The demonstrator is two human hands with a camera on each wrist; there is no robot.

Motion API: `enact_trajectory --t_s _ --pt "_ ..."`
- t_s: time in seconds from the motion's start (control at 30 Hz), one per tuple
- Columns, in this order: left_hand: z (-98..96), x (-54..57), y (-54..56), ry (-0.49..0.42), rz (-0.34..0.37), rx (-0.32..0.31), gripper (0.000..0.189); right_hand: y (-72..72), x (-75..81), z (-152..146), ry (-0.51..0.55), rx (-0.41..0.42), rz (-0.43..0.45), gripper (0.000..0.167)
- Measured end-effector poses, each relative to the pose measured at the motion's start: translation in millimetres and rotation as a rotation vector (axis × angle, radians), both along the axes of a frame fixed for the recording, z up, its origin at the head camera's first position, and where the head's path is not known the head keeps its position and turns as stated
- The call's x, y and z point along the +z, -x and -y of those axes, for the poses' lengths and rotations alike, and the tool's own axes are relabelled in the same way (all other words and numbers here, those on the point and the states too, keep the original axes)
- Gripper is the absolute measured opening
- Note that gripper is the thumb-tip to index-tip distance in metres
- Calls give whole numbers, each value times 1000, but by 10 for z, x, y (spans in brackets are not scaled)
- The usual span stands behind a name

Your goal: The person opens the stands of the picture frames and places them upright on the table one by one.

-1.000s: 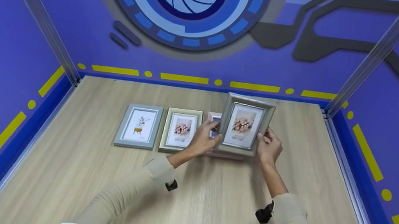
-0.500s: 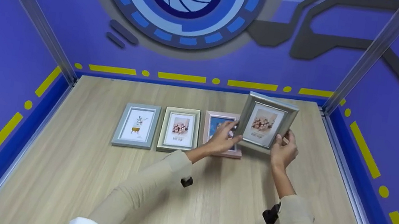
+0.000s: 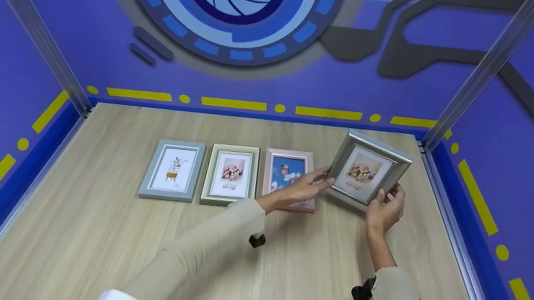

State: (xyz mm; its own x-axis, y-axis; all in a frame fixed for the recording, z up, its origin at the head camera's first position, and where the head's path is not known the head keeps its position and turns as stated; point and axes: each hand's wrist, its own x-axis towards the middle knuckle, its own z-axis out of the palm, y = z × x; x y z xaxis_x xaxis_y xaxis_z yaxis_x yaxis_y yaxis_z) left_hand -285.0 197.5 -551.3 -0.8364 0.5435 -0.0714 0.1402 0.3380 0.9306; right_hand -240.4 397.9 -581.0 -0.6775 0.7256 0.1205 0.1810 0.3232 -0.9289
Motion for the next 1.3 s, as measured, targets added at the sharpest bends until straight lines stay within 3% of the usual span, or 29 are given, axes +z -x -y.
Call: enact_trajectory --t_s 0.27,0.37,0.7,0.97,1.17,1.3 --pt "-28 -151 -42 -32 179 -12 70 -13 -112 -44 -6 2 13 42" --pt "-41 -194 -47 -35 211 -18 70 -20 -135 -58 -3 0 42 42" --pt "-53 -187 -44 26 118 -18 69 -6 -63 -51 46 51 97 48" --pt "29 -174 -62 69 114 -23 65 -26 -81 -8 76 72 107 55" --pt "200 -153 -60 136 50 -4 59 -162 -76 53 42 22 33 58" --pt "370 -144 -43 211 -1 7 57 -270 18 149 14 -28 -98 40"
